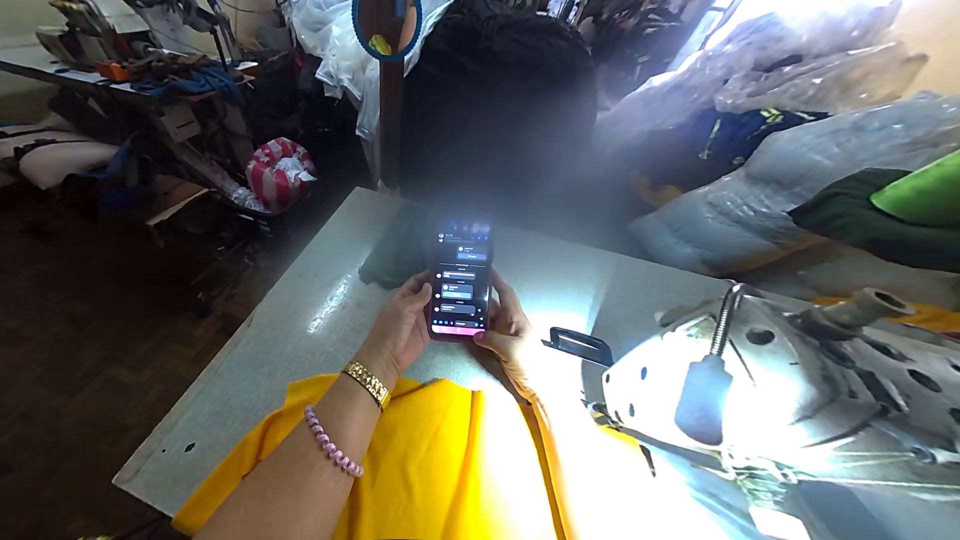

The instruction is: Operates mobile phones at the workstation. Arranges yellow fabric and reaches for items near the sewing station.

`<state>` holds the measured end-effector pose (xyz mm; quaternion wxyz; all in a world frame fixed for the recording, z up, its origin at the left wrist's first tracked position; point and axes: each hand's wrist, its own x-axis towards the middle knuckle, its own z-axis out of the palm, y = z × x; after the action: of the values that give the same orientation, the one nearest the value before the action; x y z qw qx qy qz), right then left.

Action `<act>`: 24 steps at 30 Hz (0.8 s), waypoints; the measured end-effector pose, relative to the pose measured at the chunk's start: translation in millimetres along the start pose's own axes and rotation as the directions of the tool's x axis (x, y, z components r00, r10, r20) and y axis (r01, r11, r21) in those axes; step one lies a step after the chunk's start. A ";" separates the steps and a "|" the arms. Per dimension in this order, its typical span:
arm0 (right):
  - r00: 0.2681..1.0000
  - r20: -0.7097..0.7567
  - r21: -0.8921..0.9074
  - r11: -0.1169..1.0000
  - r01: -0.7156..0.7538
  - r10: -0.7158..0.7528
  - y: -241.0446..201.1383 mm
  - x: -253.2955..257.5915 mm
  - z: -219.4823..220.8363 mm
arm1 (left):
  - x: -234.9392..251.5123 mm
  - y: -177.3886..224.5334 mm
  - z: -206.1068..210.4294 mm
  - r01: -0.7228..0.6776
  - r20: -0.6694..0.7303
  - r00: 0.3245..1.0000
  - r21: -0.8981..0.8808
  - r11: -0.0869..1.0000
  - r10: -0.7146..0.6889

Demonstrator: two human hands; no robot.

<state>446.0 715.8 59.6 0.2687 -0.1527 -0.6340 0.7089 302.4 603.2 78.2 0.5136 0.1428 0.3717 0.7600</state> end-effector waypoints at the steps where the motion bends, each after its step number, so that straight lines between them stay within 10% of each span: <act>1: 1.000 0.003 0.002 1.000 0.000 0.000 -0.7 0.0 0.3 | -0.1 0.1 0.1 -0.001 0.002 1.000 0.000 1.000 0.001; 24: 1.000 0.017 0.008 1.000 0.005 -0.005 -1.0 -0.1 -0.4 | -1.3 0.8 1.6 -0.001 -0.008 1.000 0.000 1.000 0.001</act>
<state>446.5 716.1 60.4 0.2655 -0.1441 -0.6338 0.7121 303.5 602.6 80.1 0.5118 0.1398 0.3738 0.7607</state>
